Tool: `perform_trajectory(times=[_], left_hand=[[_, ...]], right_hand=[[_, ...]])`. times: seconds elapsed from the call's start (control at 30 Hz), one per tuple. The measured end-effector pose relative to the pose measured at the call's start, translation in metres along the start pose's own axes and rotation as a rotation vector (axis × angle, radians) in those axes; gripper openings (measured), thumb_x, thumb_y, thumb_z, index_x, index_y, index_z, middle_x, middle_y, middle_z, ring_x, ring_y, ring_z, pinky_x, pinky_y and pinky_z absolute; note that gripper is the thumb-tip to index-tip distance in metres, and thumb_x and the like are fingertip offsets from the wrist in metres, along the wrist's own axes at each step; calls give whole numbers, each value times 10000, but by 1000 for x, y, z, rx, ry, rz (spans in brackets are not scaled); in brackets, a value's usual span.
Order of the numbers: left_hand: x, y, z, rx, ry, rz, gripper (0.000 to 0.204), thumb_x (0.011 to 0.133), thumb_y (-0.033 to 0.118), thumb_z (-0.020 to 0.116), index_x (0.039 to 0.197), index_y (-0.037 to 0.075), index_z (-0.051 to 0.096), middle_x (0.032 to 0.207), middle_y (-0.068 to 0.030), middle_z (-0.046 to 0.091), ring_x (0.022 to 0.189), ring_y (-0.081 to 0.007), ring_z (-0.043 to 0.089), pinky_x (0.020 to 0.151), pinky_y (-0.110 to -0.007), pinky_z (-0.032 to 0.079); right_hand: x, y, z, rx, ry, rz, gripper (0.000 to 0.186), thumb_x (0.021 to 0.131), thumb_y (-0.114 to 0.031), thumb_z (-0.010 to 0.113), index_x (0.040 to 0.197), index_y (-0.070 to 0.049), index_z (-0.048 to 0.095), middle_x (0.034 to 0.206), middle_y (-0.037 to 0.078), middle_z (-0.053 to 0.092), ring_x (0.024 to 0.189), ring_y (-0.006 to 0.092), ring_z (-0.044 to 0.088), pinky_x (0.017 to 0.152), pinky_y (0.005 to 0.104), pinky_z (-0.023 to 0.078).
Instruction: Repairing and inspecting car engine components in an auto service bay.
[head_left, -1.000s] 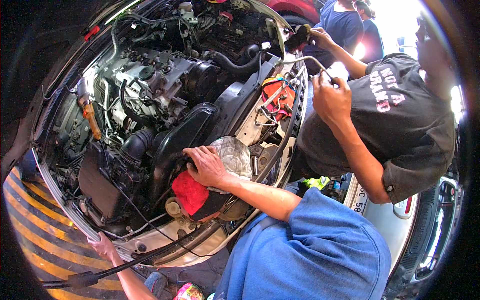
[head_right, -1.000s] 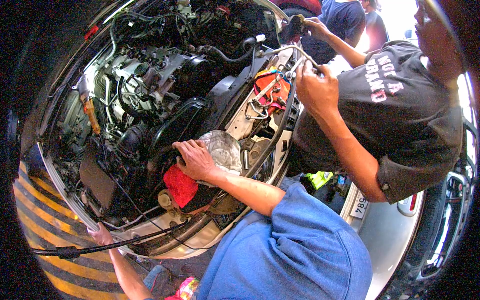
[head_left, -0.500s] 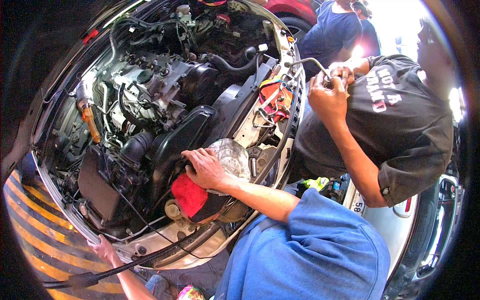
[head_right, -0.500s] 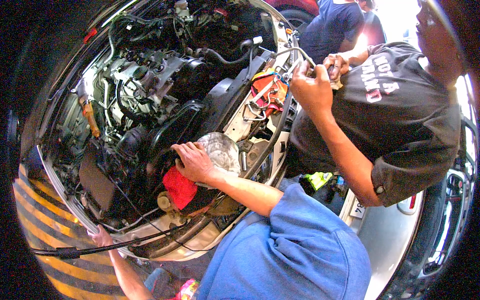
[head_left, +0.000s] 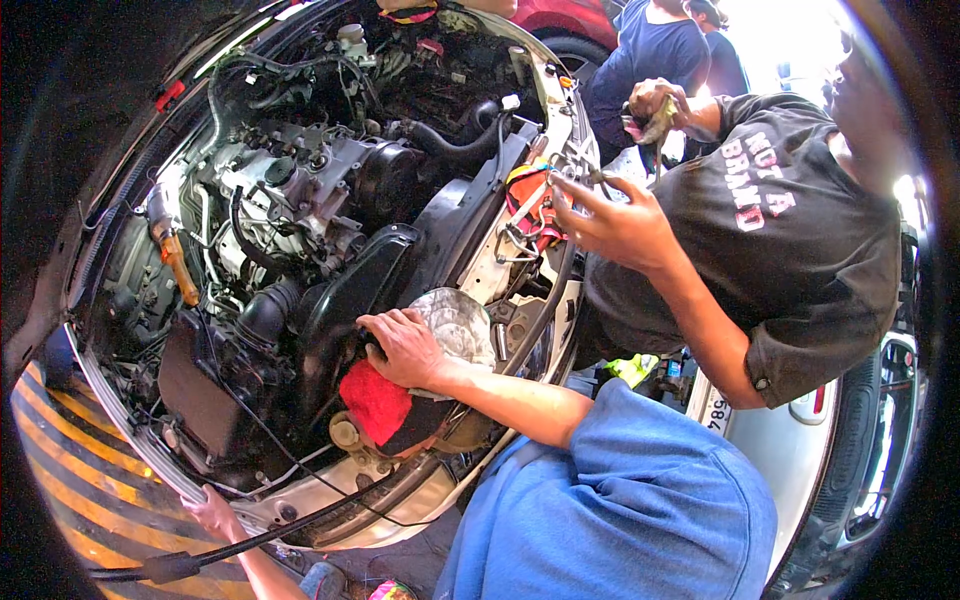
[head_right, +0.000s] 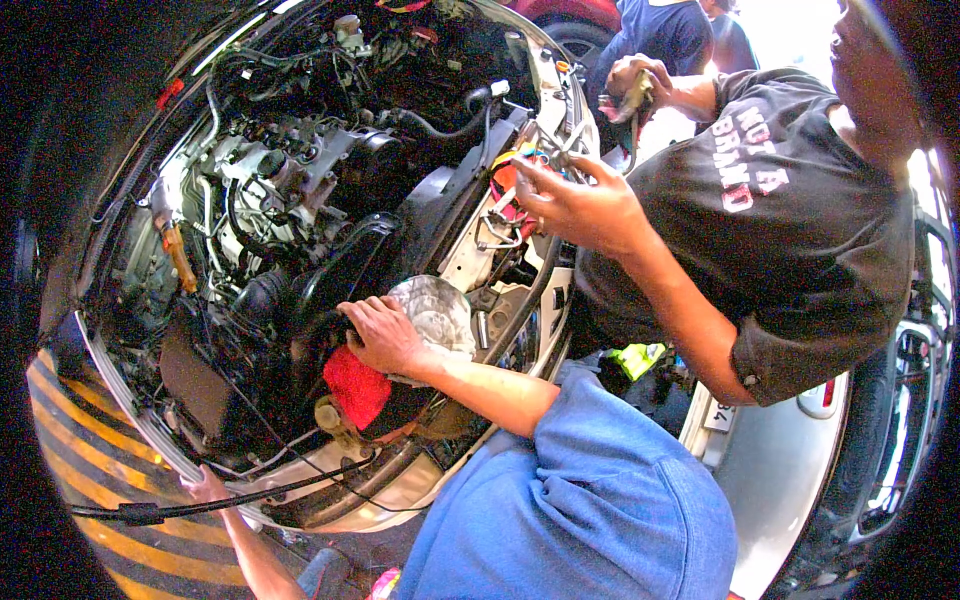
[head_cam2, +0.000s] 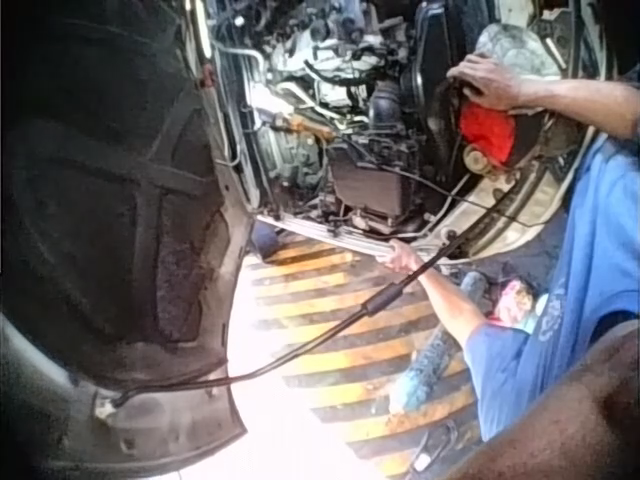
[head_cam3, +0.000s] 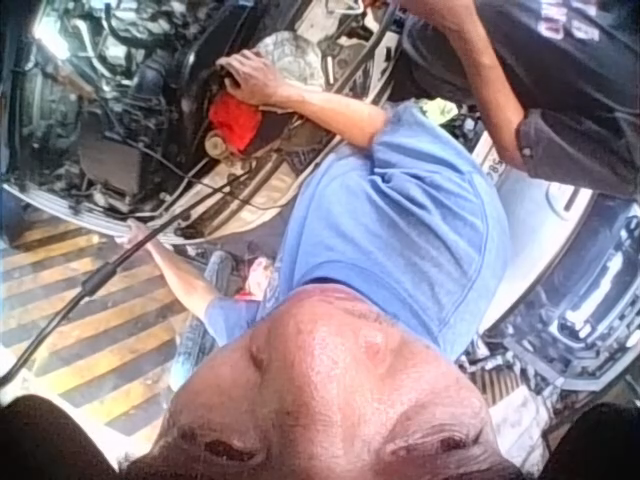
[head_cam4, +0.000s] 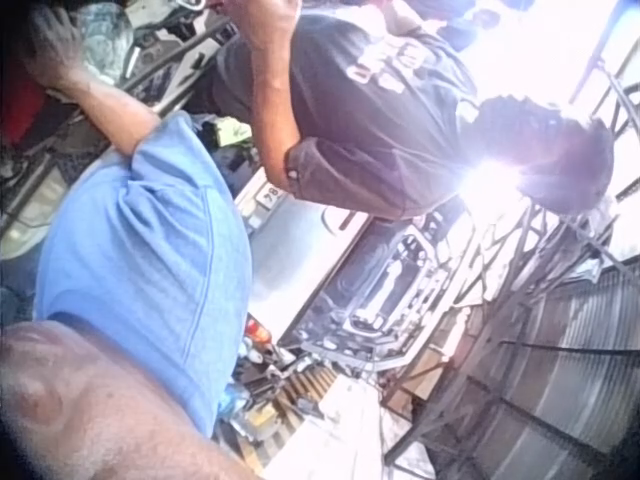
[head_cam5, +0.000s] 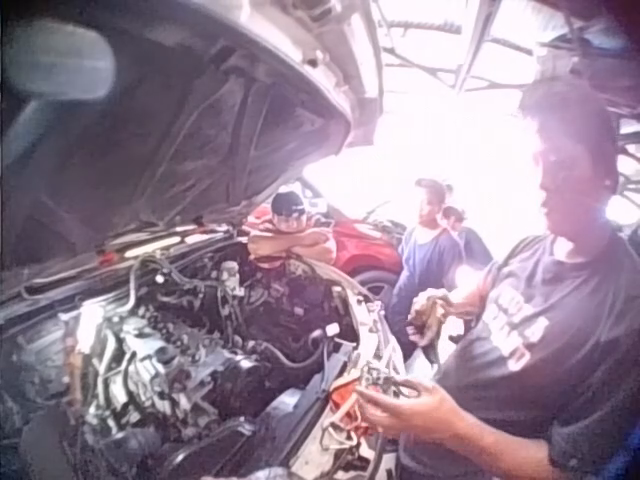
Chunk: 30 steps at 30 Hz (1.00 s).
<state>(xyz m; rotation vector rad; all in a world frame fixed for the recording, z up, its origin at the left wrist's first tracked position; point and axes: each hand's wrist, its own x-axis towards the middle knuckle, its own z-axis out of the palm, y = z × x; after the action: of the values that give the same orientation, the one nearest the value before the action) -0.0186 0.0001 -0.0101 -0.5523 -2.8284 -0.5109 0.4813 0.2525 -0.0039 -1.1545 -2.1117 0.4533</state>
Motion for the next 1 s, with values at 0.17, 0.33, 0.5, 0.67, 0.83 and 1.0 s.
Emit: perform_trajectory(times=[0.17, 0.33, 0.5, 0.67, 0.83, 1.0], left_hand=[[-3, 4, -4, 43, -12, -18, 720, 931, 399, 676, 1542, 111, 428, 1405, -230, 618, 1228, -438, 628, 1017, -526, 500], [-3, 6, -6, 82, -35, -35, 740, 935, 400, 679, 1556, 113, 399, 1432, -235, 596, 1247, -438, 617, 1035, -531, 495], [-3, 6, -7, 38, -32, -9, 735, 941, 381, 674, 1558, 101, 390, 1442, -244, 586, 1253, -433, 615, 1041, -529, 494], [-3, 2, -3, -23, 9, 43, 712, 940, 356, 678, 1543, 85, 412, 1417, -244, 605, 1243, -436, 620, 1036, -526, 497], [-4, 0, -1, -39, 48, 59, 696, 927, 336, 696, 1520, 72, 447, 1366, -250, 638, 1214, -439, 637, 1015, -524, 507], [-2, -1, 1, -20, 47, 59, 710, 918, 342, 702, 1522, 76, 441, 1358, -255, 639, 1204, -440, 640, 1011, -524, 508]], right_hand=[[1, 0, -1, 5, 9, -15, 464, 865, -217, 690, 1300, -91, 590, 1154, 95, 681, 1104, 269, 628, 1010, 428, 425], [2, -1, -1, -2, 16, -15, 464, 862, -218, 694, 1297, -91, 591, 1134, 95, 684, 1087, 269, 631, 1004, 422, 425], [2, -2, -2, -5, -17, 3, 464, 861, -219, 695, 1293, -90, 589, 1136, 100, 687, 1085, 273, 634, 998, 427, 432], [0, -2, -2, 13, 12, -19, 464, 862, -211, 692, 1295, -86, 586, 1150, 102, 685, 1092, 281, 633, 1003, 434, 433], [1, -2, -3, 9, -13, -8, 469, 861, -202, 691, 1302, -82, 582, 1152, 106, 683, 1099, 287, 629, 1003, 437, 433], [0, -3, -4, 11, -11, -4, 466, 859, -199, 695, 1295, -80, 581, 1141, 110, 681, 1090, 289, 631, 997, 434, 436]])
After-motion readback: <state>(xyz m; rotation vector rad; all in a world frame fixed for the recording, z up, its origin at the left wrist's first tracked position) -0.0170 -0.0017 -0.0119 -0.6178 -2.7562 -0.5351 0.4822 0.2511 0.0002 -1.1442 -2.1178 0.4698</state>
